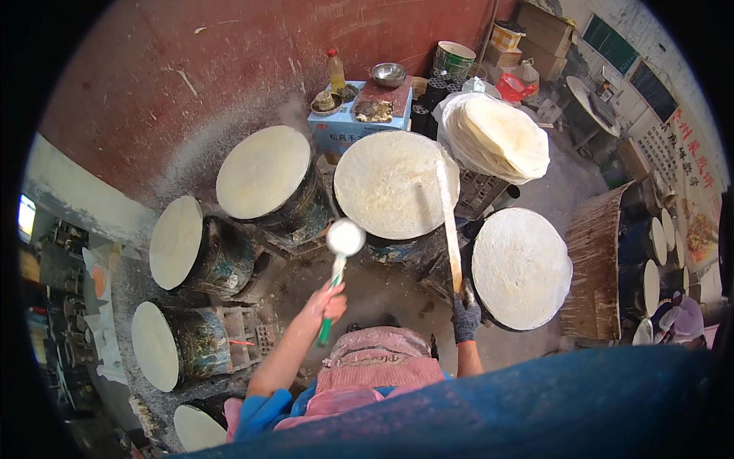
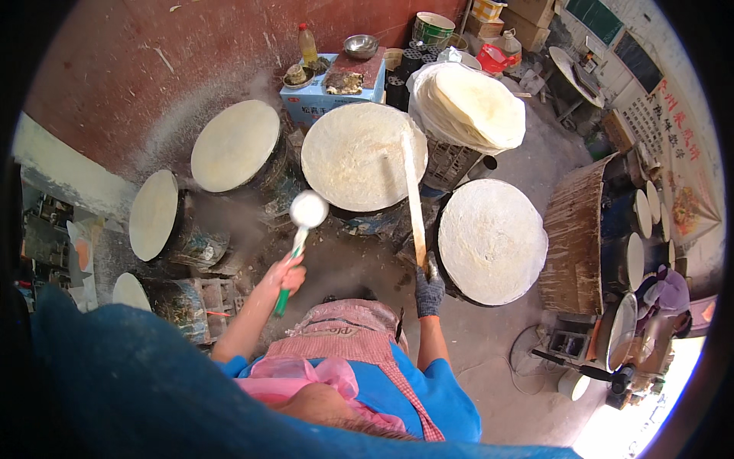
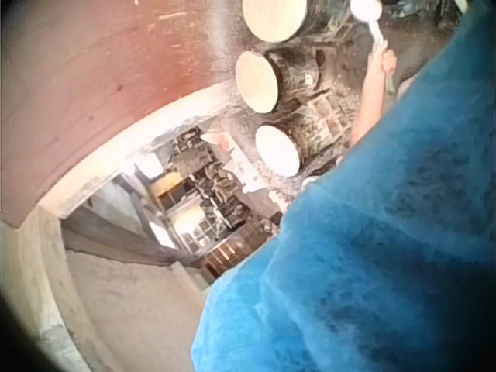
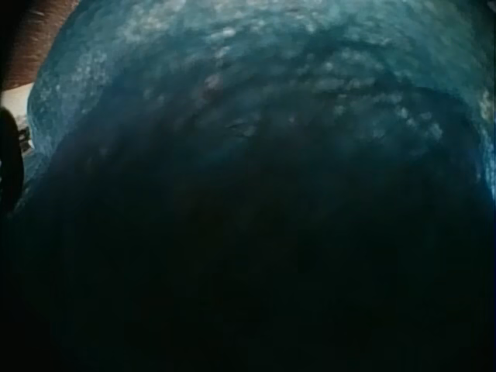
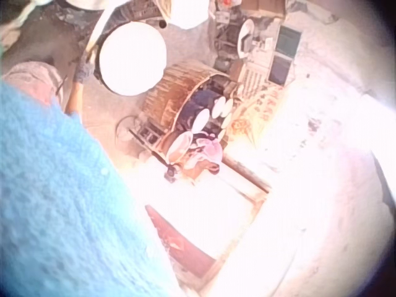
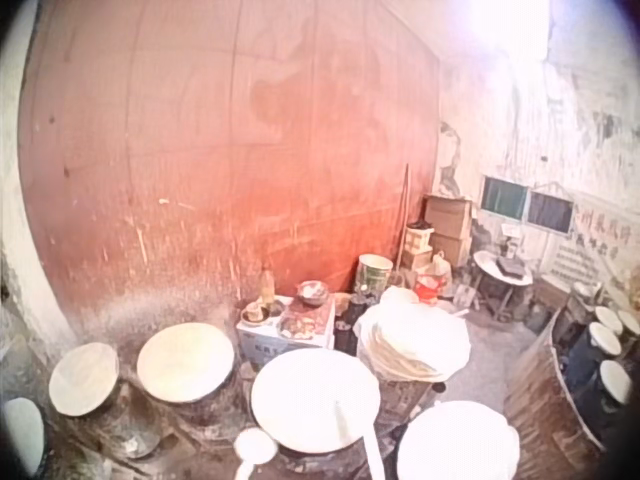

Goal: The person scoops batter from a large metal bowl and pours it onto multiple hot griddles. They use a wooden spreader to spread the batter into thin circular crepes, then flip and remove the cooked crepes, stacking them on a nearby surface.

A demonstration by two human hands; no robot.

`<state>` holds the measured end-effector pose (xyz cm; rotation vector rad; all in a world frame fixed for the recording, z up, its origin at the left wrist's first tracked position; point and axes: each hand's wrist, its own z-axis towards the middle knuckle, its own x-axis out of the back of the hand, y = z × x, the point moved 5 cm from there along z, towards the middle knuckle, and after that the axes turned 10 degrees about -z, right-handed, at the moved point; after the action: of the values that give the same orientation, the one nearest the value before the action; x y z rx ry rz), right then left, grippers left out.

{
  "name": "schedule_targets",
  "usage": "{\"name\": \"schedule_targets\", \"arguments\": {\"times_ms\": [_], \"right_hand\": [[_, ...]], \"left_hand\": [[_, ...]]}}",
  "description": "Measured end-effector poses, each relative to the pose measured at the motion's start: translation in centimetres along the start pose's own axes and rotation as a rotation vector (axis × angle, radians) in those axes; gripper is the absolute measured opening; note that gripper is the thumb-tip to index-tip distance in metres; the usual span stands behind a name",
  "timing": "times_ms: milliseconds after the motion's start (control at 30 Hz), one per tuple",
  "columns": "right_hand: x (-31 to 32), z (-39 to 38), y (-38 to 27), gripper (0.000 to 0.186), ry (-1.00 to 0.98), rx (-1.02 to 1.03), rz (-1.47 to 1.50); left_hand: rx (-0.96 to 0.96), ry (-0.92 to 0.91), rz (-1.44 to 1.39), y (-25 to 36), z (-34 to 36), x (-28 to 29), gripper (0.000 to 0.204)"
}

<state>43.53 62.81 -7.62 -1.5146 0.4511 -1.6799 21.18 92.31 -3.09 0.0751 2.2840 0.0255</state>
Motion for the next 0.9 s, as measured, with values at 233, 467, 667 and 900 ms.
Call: {"name": "schedule_targets", "arguments": {"times_ms": [233, 467, 667, 900], "right_hand": [[-0.5, -3.3, 3.3, 0.038, -0.367, -0.642, 0.109], [0.3, -1.1, -0.3, 0.033, -0.299, -0.117, -0.090], [1.0, -0.7, -1.0, 0.033, -0.248, -0.108, -0.348], [-0.6, -1.1, -0.2, 0.036, -0.345, -0.155, -0.433]], "left_hand": [[-0.193, 0.009, 0.389, 1.8, 15.6, -12.5, 0.030], [-0.159, 0.084, 0.257, 1.4, 19.9, -13.2, 0.009], [0.165, -0.273, -0.042, 3.1, 11.0, -12.9, 0.021], [0.162, -0.606, -0.026, 3.5, -0.3, -11.9, 0.047]]}}
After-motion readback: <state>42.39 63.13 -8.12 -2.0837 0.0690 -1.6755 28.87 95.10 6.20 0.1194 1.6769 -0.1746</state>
